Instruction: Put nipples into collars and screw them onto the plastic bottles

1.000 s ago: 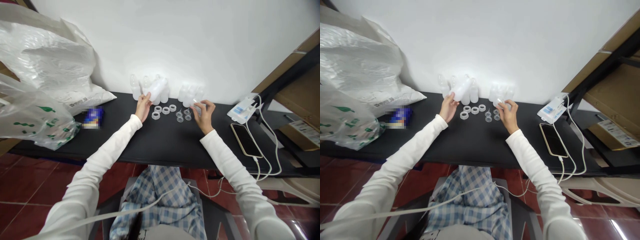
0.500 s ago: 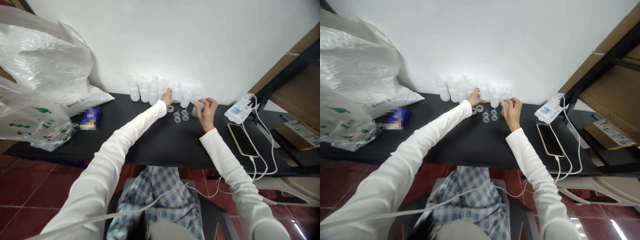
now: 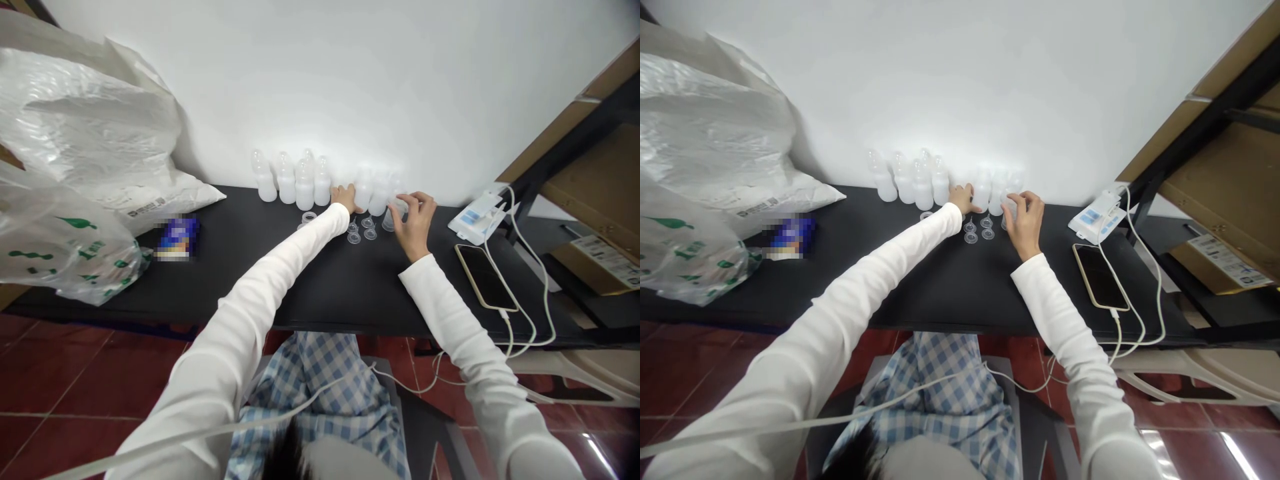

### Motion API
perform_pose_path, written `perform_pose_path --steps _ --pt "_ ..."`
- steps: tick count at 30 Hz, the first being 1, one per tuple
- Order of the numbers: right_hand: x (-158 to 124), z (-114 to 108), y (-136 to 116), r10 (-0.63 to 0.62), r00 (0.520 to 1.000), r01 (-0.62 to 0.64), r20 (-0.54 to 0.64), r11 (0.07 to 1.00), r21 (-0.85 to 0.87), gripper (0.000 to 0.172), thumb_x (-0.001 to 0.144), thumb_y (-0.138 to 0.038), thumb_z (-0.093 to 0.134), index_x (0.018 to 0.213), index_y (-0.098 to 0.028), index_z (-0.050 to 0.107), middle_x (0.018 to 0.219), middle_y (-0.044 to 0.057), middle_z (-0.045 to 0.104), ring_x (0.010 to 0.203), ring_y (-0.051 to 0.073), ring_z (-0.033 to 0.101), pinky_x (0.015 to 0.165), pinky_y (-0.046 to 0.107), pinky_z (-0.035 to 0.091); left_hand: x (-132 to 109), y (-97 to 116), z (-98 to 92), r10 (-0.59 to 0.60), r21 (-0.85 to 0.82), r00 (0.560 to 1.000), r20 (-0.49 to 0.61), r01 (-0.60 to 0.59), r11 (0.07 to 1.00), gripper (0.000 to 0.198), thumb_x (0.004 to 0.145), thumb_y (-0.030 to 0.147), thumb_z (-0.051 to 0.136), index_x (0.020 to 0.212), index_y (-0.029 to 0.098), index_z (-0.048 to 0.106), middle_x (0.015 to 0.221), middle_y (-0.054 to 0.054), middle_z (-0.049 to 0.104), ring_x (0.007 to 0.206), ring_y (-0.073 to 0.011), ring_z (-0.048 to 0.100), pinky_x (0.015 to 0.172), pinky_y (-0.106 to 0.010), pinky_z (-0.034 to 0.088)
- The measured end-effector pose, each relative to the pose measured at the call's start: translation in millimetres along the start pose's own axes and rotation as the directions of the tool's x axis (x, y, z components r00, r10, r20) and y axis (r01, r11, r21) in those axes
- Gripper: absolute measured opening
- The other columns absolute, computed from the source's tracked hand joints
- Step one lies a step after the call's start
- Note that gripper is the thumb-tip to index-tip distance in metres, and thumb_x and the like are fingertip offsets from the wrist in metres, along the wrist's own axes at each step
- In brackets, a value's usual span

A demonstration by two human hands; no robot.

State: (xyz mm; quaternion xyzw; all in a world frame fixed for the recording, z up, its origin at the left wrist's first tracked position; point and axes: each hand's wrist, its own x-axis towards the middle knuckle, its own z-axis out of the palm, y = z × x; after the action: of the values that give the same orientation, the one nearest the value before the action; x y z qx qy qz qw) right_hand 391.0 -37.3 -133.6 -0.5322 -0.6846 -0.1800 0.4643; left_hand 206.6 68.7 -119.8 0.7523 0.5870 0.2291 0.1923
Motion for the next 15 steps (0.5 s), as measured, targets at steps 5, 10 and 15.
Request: perform_pose_path --steps 5,10,15 --pt "0 0 -3 -0.021 1.000 0.022 -0.005 0.997 0.071 0.042 0.098 -0.051 0.055 0.125 -0.019 0.061 0.117 0.016 0.053 0.116 0.031 0.056 0.105 0.059 0.047 0 -9 -4.8 0.051 -0.178 0.998 0.042 -0.043 0.983 0.054 0.064 0.009 0.085 0.112 0.015 0.060 0.099 -0.012 0.070 0.114 -0.0344 0.060 0.104 -0.047 0.043" --pt "-3 2 -14 -0.048 0.999 0.046 0.008 0.985 0.164 0.040 0.099 -0.052 0.053 0.123 -0.021 0.060 0.113 0.013 0.053 0.111 0.029 0.059 0.102 0.055 0.051 -38 -18 -23.7 0.126 -0.356 0.967 -0.223 -0.201 0.913 0.025 0.083 0.007 0.065 0.107 0.014 0.063 0.095 -0.009 0.070 0.093 -0.0215 0.062 0.093 -0.036 0.046" --pt "-13 9 -35 -0.041 0.999 0.044 -0.018 0.958 0.282 0.028 0.098 -0.047 0.055 0.109 -0.021 0.059 0.101 0.008 0.058 0.096 0.024 0.061 0.090 0.046 0.054 -108 -13 -21.5 0.337 -0.543 0.923 -0.185 -0.382 0.748 0.022 0.095 0.037 0.061 0.097 0.018 0.070 0.094 -0.005 0.071 0.086 -0.0163 0.061 0.084 -0.030 0.046"
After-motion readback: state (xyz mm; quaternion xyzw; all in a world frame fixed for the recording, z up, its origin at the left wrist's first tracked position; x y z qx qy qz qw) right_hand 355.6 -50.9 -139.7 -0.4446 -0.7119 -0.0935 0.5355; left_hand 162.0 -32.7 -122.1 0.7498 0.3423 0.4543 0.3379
